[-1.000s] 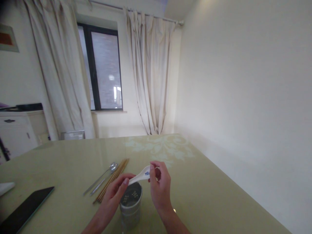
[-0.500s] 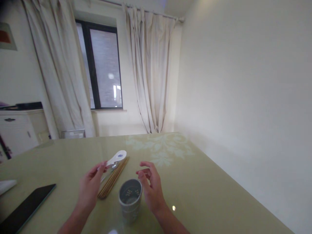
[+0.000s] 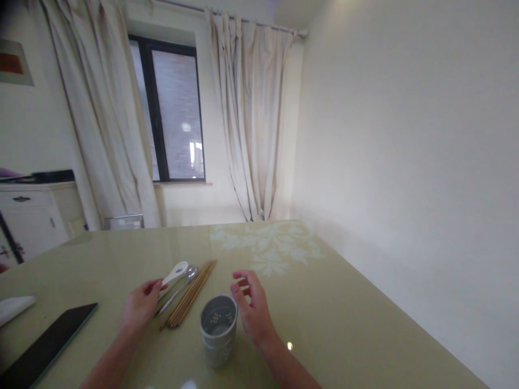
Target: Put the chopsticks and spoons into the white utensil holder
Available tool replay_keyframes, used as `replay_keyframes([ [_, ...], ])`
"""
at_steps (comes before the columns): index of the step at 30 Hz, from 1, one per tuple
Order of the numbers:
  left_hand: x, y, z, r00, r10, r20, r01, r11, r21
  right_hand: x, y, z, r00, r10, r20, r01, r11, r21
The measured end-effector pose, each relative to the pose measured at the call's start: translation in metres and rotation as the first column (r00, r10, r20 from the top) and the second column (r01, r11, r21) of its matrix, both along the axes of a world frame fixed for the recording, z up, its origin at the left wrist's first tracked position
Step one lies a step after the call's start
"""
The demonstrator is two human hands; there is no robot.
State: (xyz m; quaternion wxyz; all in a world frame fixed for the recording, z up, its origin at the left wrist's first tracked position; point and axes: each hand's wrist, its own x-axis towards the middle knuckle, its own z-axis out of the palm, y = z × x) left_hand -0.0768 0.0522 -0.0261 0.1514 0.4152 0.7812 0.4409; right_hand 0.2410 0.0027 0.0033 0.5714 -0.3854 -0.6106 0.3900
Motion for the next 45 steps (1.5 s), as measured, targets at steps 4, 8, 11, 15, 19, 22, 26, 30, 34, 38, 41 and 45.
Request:
replay_keyframes([
  [4, -0.002, 0.0, -0.002, 0.997, 0.003, -0.074, -0.007, 0.999, -0.047, 0.001, -0.001, -0.001, 0.999, 0.044, 0.023, -0.045, 0.999, 0.026],
  [8, 0.0, 0.001, -0.005, 0.988, -0.017, -0.156, 0.004, 0.997, -0.08, 0.004, -0.005, 0.0, 0.987, 0.152, 0.059, -0.159, 0.978, 0.139],
  [11, 0.002, 0.001, -0.008, 0.972, -0.026, -0.233, 0.001, 0.994, -0.108, 0.008, -0.006, 0.001, 0.964, 0.22, 0.151, -0.256, 0.923, 0.288],
  [15, 0.005, 0.0, -0.01, 0.939, -0.078, -0.336, 0.035, 0.991, -0.132, 0.009, -0.005, -0.004, 0.912, 0.225, 0.342, -0.353, 0.855, 0.38],
  [19, 0.011, -0.004, -0.009, 0.895, -0.128, -0.427, 0.065, 0.985, -0.158, 0.003, -0.004, -0.017, 0.934, 0.134, 0.331, -0.258, 0.894, 0.366],
  [22, 0.018, -0.01, -0.005, 0.869, -0.126, -0.478, 0.055, 0.985, -0.161, -0.003, -0.001, -0.028, 0.96, 0.035, 0.276, -0.13, 0.933, 0.335],
  [26, 0.035, -0.019, 0.0, 0.796, -0.156, -0.584, 0.099, 0.987, -0.129, -0.012, 0.007, -0.034, 0.953, -0.054, 0.299, -0.033, 0.96, 0.279],
  [30, 0.059, -0.026, -0.001, 0.697, -0.294, -0.654, 0.303, 0.947, -0.102, -0.03, 0.02, -0.029, 0.944, -0.097, 0.315, 0.038, 0.981, 0.19],
  [34, 0.069, -0.03, -0.007, 0.608, -0.433, -0.665, 0.455, 0.877, -0.155, -0.058, 0.031, -0.027, 0.948, -0.134, 0.289, 0.095, 0.985, 0.143],
  [38, 0.067, -0.03, -0.003, 0.619, -0.433, -0.655, 0.492, 0.864, -0.107, -0.083, 0.041, -0.033, 0.966, -0.131, 0.222, 0.108, 0.988, 0.11],
  [41, 0.068, -0.033, 0.008, 0.651, -0.389, -0.652, 0.453, 0.888, -0.077, -0.086, 0.046, -0.04, 0.99, -0.02, 0.143, 0.006, 0.996, 0.093],
  [45, 0.073, -0.036, 0.023, 0.778, -0.211, -0.591, 0.301, 0.952, 0.056, -0.06, 0.048, -0.045, 0.985, 0.108, 0.135, -0.114, 0.993, 0.041],
])
